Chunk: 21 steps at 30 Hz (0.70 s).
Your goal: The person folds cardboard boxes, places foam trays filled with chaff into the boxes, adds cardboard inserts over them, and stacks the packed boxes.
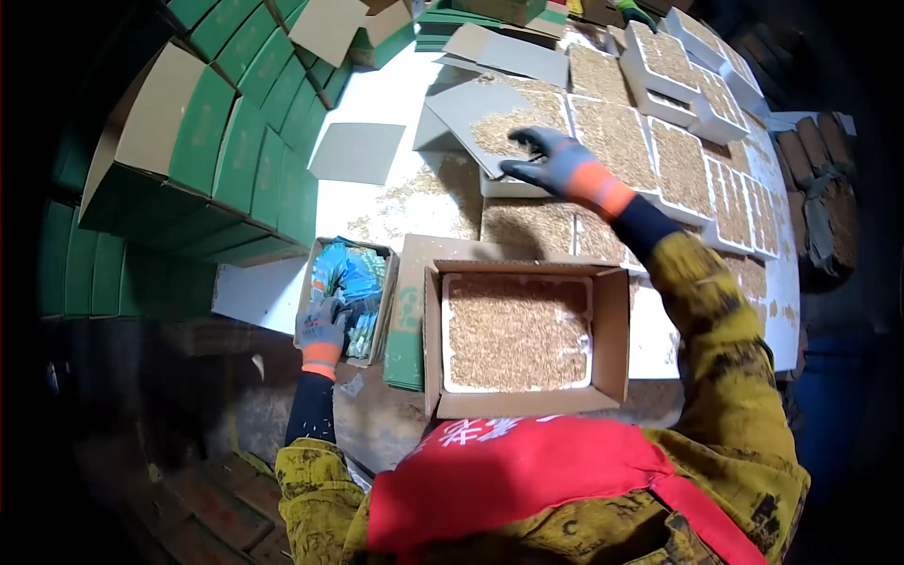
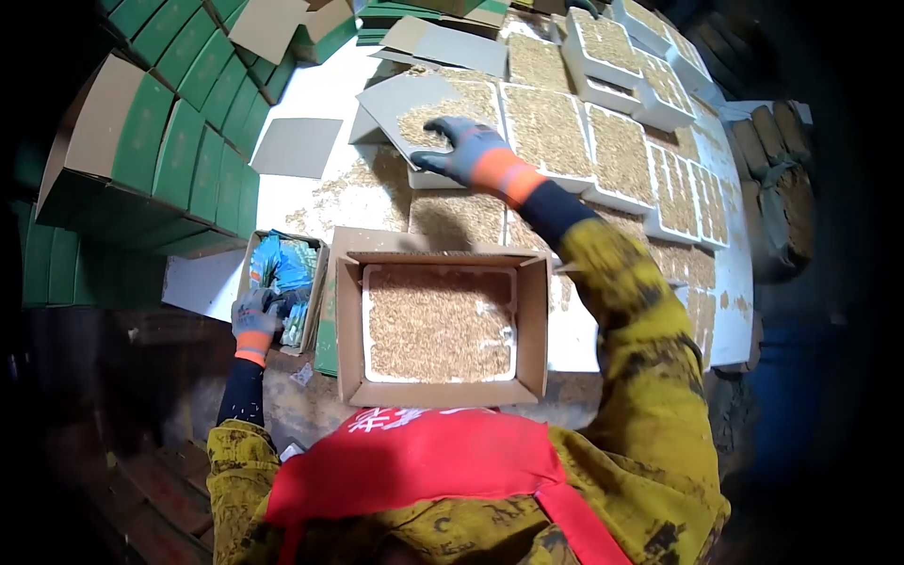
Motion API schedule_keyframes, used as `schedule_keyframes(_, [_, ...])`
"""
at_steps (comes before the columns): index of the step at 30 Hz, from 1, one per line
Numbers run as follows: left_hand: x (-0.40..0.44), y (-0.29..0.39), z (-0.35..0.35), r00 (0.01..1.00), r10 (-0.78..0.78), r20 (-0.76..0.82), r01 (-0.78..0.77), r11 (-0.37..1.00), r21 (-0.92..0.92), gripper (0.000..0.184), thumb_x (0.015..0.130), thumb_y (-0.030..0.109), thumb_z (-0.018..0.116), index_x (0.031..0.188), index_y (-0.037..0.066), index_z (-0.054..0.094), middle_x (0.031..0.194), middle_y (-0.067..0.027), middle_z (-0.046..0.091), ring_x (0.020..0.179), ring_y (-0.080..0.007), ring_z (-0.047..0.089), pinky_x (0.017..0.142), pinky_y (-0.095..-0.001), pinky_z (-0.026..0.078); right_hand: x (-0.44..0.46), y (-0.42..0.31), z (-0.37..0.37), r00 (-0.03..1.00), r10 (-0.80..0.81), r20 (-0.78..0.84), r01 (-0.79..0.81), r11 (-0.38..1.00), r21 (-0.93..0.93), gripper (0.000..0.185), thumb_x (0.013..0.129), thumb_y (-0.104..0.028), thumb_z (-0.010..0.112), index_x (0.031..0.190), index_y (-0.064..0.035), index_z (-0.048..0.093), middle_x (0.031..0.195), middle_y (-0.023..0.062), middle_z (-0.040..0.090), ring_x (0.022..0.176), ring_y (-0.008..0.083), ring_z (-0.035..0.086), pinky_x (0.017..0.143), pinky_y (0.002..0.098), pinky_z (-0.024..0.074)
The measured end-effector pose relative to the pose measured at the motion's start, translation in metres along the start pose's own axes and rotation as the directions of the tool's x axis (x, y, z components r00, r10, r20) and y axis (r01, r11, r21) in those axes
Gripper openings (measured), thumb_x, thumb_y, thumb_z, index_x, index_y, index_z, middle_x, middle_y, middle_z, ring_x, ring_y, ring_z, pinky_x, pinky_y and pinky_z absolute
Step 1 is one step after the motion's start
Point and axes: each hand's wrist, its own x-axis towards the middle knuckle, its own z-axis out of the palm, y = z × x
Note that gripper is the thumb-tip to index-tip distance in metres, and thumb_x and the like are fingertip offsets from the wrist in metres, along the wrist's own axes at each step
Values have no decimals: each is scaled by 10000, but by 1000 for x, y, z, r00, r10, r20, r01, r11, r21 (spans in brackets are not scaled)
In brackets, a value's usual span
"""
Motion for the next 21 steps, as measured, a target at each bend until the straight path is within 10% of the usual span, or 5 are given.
schedule_keyframes(6, [-7,-3,-31,989,-148,-19,145,981,-133,177,836,211,585,975,132,660,937,-90,647,932,-287,588,845,-395,430,88,13,84,970,236,59,-157,793,-588,906,754,-552,641,1389,5,314,1425,274,302,1282,463,334,1006,564,330])
schedule_keyframes(10, [-24,-8,-44,987,-147,-58,134,973,-186,228,898,233,513,1025,114,661,989,-99,654,950,-303,590,835,-392,453,97,81,61,847,-519,-115,269,605,-750,318,807,-135,531,1099,-15,575,991,220,632,943,349,624,844,436,492])
schedule_keyframes(17, [-30,-9,-63,929,-367,41,342,810,-477,266,896,212,572,989,-22,657,920,-181,669,819,-295,638,750,-337,480,80,245,-119,774,270,-573,-268,959,90,436,813,-435,618,1141,-148,631,995,158,667,856,343,642,793,391,508])
schedule_keyframes(19, [-30,-16,-65,967,-255,-12,218,847,-485,316,889,260,556,983,-23,659,898,-219,653,860,-372,623,766,-374,473,54,278,-131,876,-212,-433,-122,771,-625,470,828,-318,626,1253,-135,548,1025,199,647,885,382,624,797,432,494])
schedule_keyframes(21, [-24,-10,-77,942,-331,52,282,698,-659,300,882,239,590,971,-37,664,841,-180,679,749,-238,638,714,-337,476,8,269,-131,967,136,-213,-248,681,-689,587,770,-102,661,1325,-95,469,1239,232,542,1117,399,536,978,440,416])
